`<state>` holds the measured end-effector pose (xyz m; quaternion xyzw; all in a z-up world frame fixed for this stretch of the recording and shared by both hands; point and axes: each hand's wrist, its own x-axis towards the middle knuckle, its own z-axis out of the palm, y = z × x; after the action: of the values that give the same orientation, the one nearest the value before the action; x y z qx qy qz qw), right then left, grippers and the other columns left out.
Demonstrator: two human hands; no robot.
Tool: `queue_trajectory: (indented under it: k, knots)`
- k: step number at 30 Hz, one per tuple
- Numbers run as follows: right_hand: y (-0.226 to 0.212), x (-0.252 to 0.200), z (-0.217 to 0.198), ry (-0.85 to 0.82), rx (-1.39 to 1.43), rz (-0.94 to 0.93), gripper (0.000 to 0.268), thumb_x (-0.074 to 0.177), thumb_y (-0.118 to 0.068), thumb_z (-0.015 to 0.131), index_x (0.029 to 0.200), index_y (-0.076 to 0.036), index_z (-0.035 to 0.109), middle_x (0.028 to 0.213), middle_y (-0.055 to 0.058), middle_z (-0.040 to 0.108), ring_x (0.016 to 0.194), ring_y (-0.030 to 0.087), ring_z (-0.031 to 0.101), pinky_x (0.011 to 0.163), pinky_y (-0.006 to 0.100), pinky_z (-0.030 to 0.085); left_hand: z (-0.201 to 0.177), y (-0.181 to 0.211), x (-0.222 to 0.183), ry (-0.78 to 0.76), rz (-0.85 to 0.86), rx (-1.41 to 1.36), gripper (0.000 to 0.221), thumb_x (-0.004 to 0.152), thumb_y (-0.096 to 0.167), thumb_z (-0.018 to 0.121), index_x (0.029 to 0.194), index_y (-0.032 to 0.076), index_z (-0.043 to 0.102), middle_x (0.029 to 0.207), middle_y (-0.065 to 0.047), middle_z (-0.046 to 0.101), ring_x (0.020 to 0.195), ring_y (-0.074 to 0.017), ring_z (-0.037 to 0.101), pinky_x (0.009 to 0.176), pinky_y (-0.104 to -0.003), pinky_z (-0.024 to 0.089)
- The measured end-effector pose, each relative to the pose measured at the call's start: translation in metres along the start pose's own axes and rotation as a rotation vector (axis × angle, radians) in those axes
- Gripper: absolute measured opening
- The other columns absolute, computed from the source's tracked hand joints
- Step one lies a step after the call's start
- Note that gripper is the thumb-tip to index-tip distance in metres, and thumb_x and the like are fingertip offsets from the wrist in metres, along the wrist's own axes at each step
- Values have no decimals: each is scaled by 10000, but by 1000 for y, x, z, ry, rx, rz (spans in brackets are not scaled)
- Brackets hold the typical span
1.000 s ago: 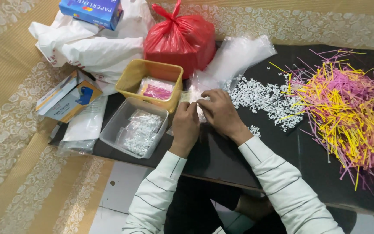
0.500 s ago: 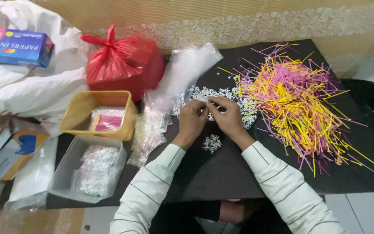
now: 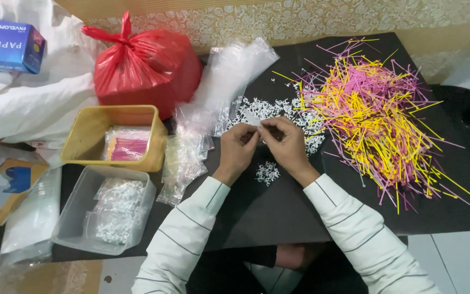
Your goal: A person is sorting small white plastic components from a large pile and placing them into small clear plastic bags on a work table.
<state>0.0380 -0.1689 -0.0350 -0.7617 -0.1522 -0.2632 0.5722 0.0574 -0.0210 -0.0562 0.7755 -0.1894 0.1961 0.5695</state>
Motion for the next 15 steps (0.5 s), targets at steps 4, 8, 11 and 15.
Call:
queue_trajectory:
  k: [4,8,11,15]
  knots:
    - [13,-2,0,7,-56,-8,55,910,-53,774,960,-44,792,852,116,726,804,239,742,631,313,584,0,7,-2,-30,47,55,68,878,54,739,932,37,777,778,-151,723,662,-266,701,562,-340,527]
    - [13,-3,-1,61,-100,13,47,923,-45,721,930,-34,765,782,113,690,731,198,693,616,309,548,2,15,-3,-24,-45,-29,97,929,92,712,964,32,780,774,-142,728,636,-218,697,556,-304,530]
    - [14,-4,-1,30,-97,24,49,930,-38,698,928,-34,747,776,115,673,723,209,685,601,311,539,-2,14,-2,-10,-51,19,95,923,83,706,973,23,761,779,-144,717,669,-240,710,573,-301,562]
    - [14,-6,3,-75,79,122,263,881,-62,777,1123,-44,675,897,67,667,834,130,638,715,271,563,0,8,-4,-71,-16,53,165,885,43,711,1039,-15,712,815,-200,701,753,-329,724,627,-361,605]
